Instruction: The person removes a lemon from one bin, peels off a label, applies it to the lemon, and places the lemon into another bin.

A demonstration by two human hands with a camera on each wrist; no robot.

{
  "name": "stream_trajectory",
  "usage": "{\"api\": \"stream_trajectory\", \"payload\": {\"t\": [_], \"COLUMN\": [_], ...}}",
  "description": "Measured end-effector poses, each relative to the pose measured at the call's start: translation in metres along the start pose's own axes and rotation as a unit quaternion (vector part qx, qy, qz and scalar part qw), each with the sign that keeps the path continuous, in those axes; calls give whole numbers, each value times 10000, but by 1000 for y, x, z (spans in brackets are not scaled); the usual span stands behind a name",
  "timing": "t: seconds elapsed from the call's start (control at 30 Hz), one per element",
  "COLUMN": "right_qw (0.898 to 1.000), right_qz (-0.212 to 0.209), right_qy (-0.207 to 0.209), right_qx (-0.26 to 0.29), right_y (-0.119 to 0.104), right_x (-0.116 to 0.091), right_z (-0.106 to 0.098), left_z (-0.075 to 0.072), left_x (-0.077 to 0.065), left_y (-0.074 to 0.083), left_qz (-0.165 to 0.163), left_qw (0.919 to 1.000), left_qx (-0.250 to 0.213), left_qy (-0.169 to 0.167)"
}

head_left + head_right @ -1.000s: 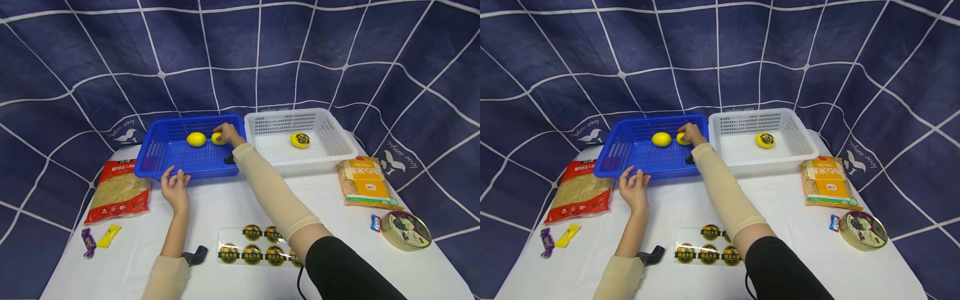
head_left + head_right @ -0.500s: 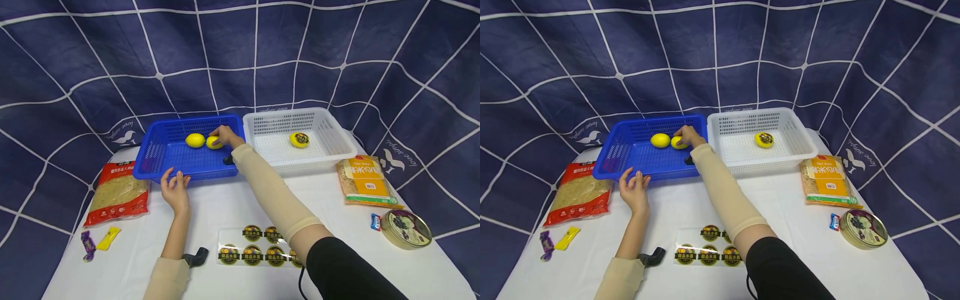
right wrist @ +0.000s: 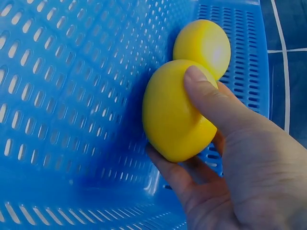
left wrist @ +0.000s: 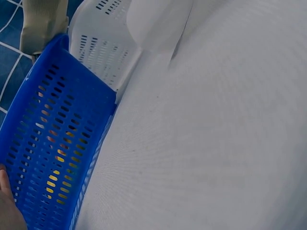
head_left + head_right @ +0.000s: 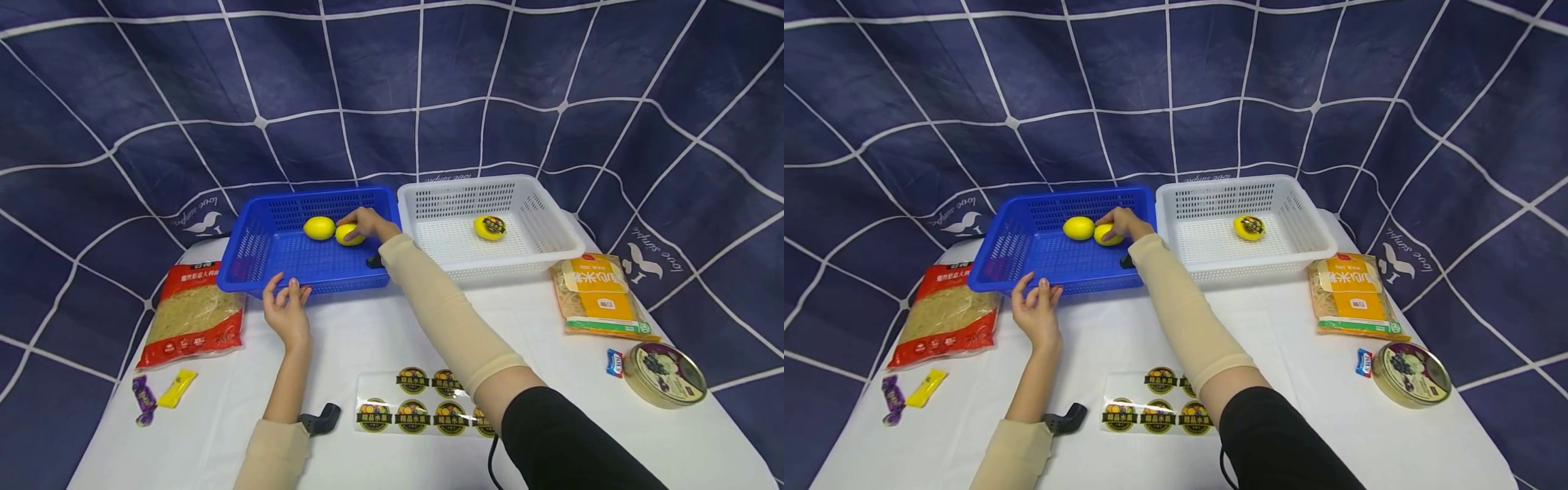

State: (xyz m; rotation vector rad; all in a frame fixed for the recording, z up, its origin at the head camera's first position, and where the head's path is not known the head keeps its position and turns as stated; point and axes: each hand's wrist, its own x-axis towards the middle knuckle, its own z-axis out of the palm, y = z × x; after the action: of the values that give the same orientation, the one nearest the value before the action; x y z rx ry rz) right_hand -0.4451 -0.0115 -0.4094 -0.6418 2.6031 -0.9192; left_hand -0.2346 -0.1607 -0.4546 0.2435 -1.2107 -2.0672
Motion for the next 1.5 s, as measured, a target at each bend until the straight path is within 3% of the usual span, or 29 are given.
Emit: {"api": "stream_trajectory", "payload": {"t": [0.27,0.47,0.6,0.8,1.0,1.23,1.3,1.4,1.5], "right_qw": [9988,9954,9864,9620,9388,9102,9074,9163,9358], "right_qz": [-311,-953,-1621,-2652,-3354,-3977,-4016,-3795,-3299], "right_qy": [-73,56,253,645,754,1124,1202,1262,1241], "right_qx": [-376,-126,112,55,208,-254,-284,-222,-9], "right_y": [-3,-30,-57,-106,-127,-101,-87,-61,-32], "right_x": [-2,-4,-12,-47,-113,-195,-214,-238,-257], "right_z": [-8,-23,-38,-57,-68,-59,-53,-42,-30], "left_z": [4,1,0,1,6,1,0,0,1], "left_x": [-2,-1,-3,-8,-5,3,4,5,5], "left_y": [-1,-2,0,9,15,4,1,0,-2], "left_qz": [-34,-40,-72,-139,-203,-182,-160,-165,-165], "left_qw": [10000,9999,9999,9998,9997,9997,9997,9996,9995], "left_qx": [-66,-115,-118,-151,-149,-170,-139,-170,-238], "left_qy": [-6,24,23,-2,-28,45,87,134,144]}}
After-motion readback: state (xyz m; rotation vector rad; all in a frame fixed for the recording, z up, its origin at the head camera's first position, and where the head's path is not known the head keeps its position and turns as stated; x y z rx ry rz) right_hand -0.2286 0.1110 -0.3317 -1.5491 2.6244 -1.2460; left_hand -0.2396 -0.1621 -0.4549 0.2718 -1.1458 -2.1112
